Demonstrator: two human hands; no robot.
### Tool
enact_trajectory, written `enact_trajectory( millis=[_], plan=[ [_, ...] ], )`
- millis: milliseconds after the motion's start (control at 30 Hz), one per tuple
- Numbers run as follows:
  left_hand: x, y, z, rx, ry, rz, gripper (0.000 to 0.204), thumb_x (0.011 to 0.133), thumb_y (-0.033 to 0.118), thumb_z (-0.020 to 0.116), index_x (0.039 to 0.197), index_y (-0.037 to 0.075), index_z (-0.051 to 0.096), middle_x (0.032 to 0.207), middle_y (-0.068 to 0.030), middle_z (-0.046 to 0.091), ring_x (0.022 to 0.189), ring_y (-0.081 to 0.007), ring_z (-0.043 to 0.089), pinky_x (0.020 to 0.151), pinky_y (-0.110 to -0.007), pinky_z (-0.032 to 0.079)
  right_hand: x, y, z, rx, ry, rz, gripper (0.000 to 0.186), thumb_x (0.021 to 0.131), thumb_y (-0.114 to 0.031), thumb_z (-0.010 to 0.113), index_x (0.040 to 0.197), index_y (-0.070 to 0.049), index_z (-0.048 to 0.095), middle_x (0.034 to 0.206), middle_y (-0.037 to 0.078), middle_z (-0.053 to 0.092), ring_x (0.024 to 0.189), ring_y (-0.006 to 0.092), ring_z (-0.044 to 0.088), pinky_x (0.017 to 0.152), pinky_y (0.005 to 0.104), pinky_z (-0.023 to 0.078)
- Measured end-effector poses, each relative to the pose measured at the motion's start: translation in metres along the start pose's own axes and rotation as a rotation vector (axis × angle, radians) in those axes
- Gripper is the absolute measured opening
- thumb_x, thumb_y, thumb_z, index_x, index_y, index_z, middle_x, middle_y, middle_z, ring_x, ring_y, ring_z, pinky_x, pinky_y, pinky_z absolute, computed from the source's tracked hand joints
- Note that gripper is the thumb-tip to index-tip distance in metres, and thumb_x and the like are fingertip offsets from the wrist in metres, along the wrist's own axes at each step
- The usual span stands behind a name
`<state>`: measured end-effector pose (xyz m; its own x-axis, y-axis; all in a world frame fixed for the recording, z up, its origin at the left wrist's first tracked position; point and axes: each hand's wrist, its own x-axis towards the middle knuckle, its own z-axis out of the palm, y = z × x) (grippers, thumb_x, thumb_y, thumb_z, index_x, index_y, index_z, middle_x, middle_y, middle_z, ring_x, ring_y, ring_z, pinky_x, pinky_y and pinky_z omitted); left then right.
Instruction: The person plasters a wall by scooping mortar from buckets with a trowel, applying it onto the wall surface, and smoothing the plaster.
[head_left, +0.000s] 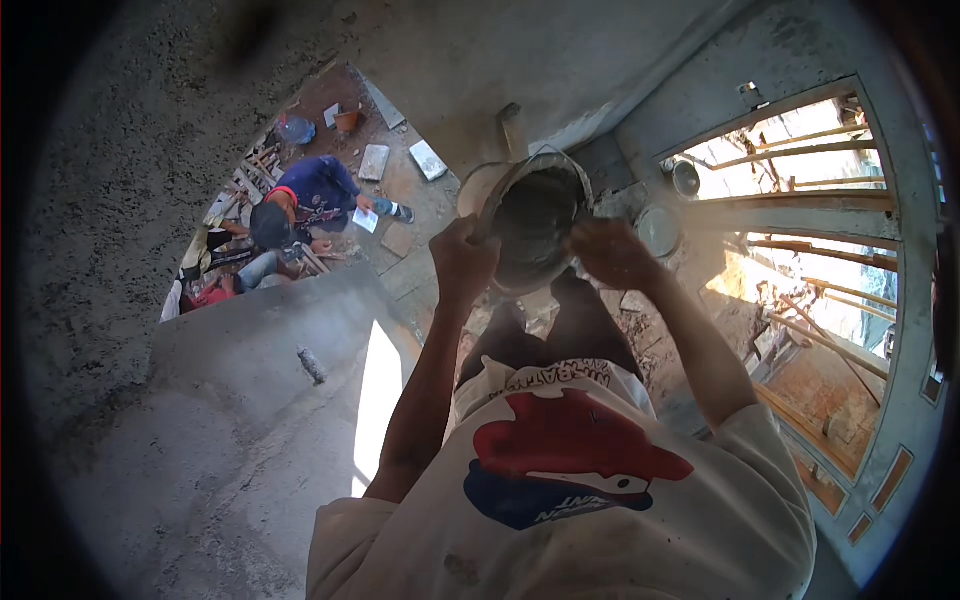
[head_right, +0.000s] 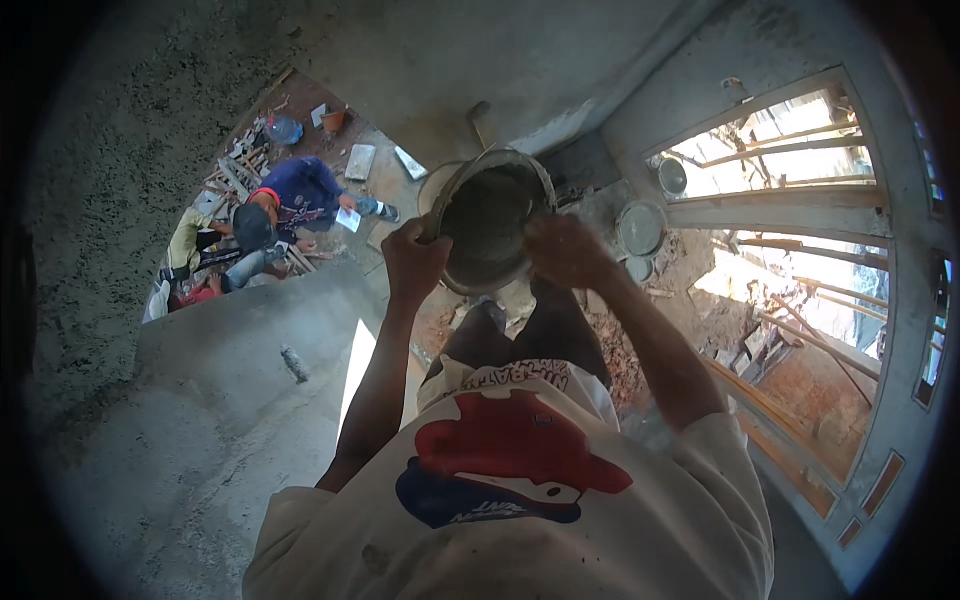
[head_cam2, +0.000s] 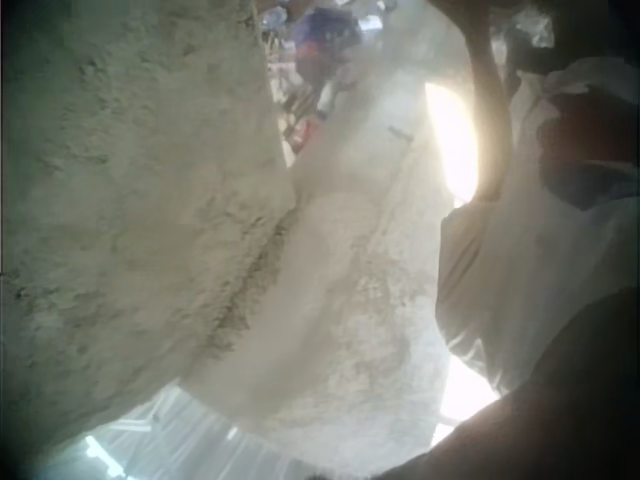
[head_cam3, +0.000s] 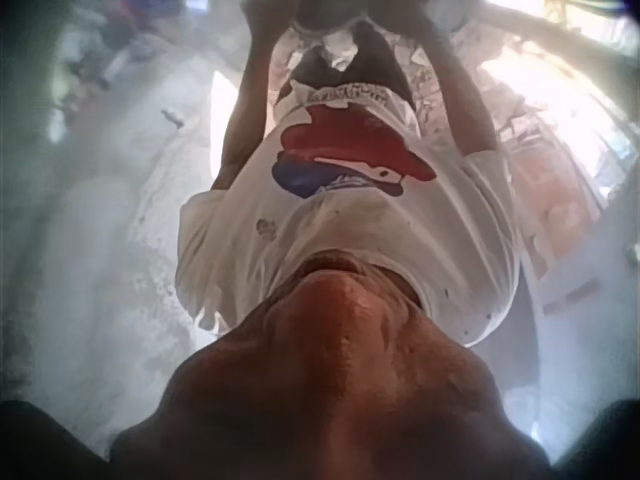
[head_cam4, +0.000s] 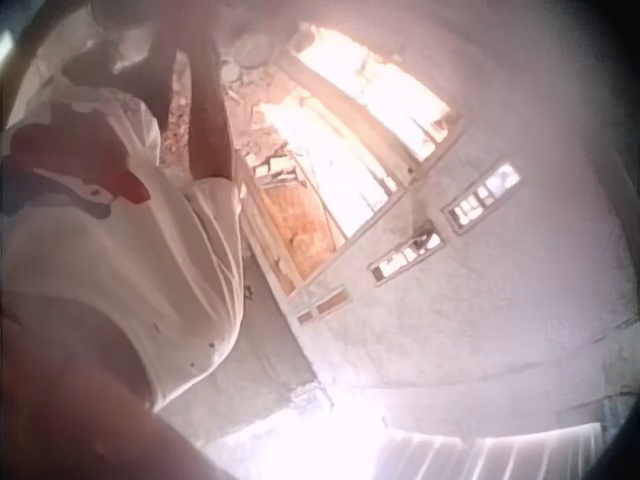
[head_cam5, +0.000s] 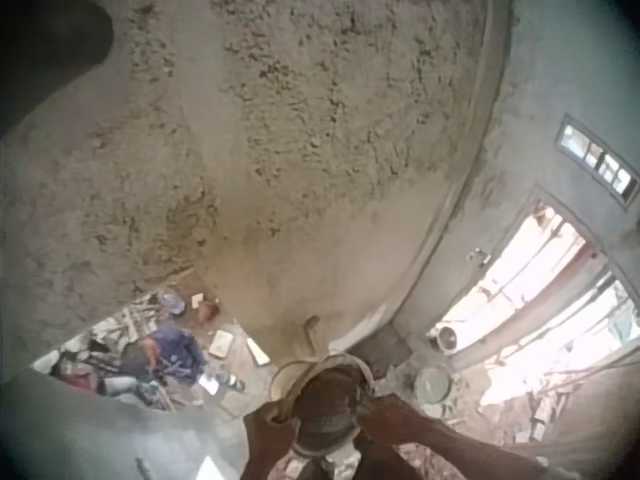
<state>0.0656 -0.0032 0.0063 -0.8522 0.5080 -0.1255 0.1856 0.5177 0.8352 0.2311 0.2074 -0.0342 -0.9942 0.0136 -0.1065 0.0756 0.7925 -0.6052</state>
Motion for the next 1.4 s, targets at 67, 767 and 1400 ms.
enact_trajectory(
  millis=[67,767,1400],
  plan=[
    [-0.004,0.012,-0.004,-0.037,-0.077,-0.032,0.02,0.07,0.008,0.067,0.086,-0.004,0.067,0.076,-0.02,0.067,0.068,-0.0304,0.068,0.066,-0.039,0.052,-0.015,0.104,0.063,0.17,0.277,-0.13,0.02,0.088,-0.016,0.06,0.103,-0.003,0.063,0.071,0.011,0.064,0.058,0.0267,0.063,0.058,0.0433,0.054],
    [-0.018,-0.049,0.015,-0.687,0.082,-0.339,0.011,0.078,0.007,0.065,0.082,-0.003,0.069,0.071,-0.0015,0.064,0.064,-0.0085,0.057,0.058,-0.027,0.046,-0.013,-0.087,-0.018,1.561,0.046,0.478,0.029,0.101,-0.033,0.06,0.107,-0.005,0.063,0.073,0.005,0.06,0.053,0.0091,0.056,0.043,0.0251,0.043],
    [-0.032,-0.173,0.008,-0.969,0.596,-0.375,0.006,0.076,0.005,0.067,0.078,0.002,0.062,0.065,-0.0016,0.051,0.054,-0.0113,0.044,0.046,-0.034,0.032,0.023,-0.144,-0.618,0.135,2.44,-0.441,0.023,0.083,-0.016,0.066,0.094,0.005,0.063,0.075,0.015,0.066,0.059,0.0259,0.067,0.052,0.0376,0.051]
  ],
)
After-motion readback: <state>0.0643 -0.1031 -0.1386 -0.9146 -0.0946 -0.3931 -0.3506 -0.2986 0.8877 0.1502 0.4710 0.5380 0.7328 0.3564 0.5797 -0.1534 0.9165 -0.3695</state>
